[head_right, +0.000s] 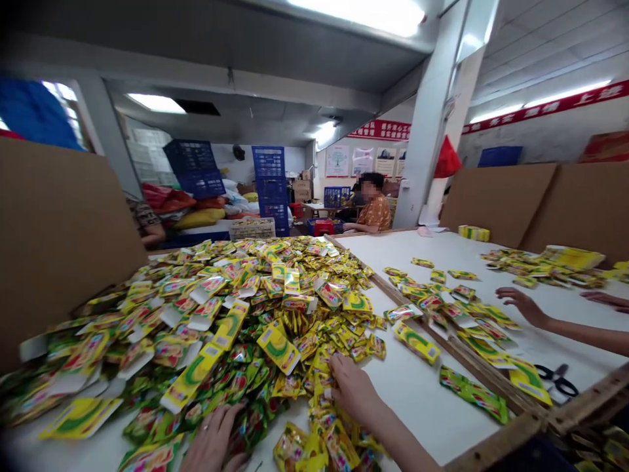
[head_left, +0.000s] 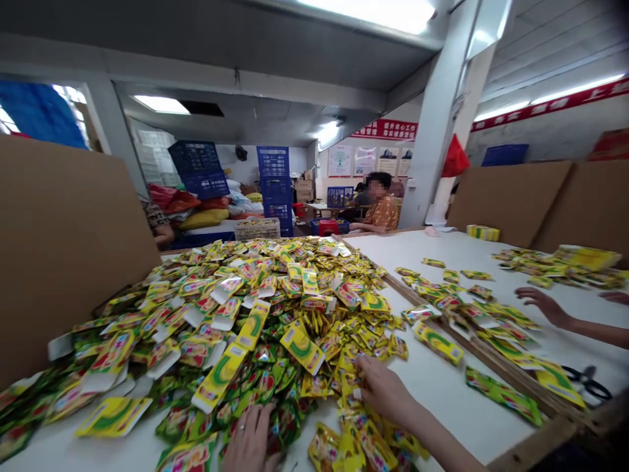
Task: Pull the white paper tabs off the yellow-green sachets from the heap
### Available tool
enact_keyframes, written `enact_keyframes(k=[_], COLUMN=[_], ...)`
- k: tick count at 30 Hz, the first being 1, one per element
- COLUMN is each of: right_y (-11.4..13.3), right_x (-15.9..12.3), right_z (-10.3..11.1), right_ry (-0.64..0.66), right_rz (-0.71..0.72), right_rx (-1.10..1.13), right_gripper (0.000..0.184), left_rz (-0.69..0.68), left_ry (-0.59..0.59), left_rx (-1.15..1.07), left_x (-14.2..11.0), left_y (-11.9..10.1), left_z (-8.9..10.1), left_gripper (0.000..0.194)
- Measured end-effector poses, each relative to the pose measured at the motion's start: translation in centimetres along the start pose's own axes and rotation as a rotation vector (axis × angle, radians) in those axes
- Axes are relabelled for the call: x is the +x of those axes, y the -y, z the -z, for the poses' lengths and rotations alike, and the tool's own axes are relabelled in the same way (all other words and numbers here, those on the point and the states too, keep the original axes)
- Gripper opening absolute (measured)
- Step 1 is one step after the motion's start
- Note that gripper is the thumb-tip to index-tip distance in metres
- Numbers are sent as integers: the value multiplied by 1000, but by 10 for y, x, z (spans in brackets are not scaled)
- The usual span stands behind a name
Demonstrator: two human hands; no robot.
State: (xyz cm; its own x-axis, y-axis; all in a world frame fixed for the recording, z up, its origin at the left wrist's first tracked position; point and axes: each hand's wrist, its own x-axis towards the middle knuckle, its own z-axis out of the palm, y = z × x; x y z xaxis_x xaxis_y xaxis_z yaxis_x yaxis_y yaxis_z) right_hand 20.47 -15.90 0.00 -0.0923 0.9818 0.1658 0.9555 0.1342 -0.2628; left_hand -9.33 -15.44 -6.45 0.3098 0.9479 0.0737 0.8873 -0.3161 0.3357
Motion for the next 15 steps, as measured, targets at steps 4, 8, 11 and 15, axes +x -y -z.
enact_keyframes(k=[4,8,11,15], right_y=[3,-4,-1,12], right_x=[1,-4,-10,-16], right_z=[1,2,-6,-16], right_ry=[41,45,51,51], right_rz=[-1,-14,-3,3], right_rx=[-10,-28,-57,-101], right_gripper=[22,27,45,33], left_rz=[96,76,201,349], left_ry=[10,-45,-99,-77], left_rx=[-74,-286,-608,-1120], left_x=[-4,-9,-10,-10], left_y=[-15,-24,-24,-27], left_z=[19,37,40,31], left_gripper=[32,12,21,51])
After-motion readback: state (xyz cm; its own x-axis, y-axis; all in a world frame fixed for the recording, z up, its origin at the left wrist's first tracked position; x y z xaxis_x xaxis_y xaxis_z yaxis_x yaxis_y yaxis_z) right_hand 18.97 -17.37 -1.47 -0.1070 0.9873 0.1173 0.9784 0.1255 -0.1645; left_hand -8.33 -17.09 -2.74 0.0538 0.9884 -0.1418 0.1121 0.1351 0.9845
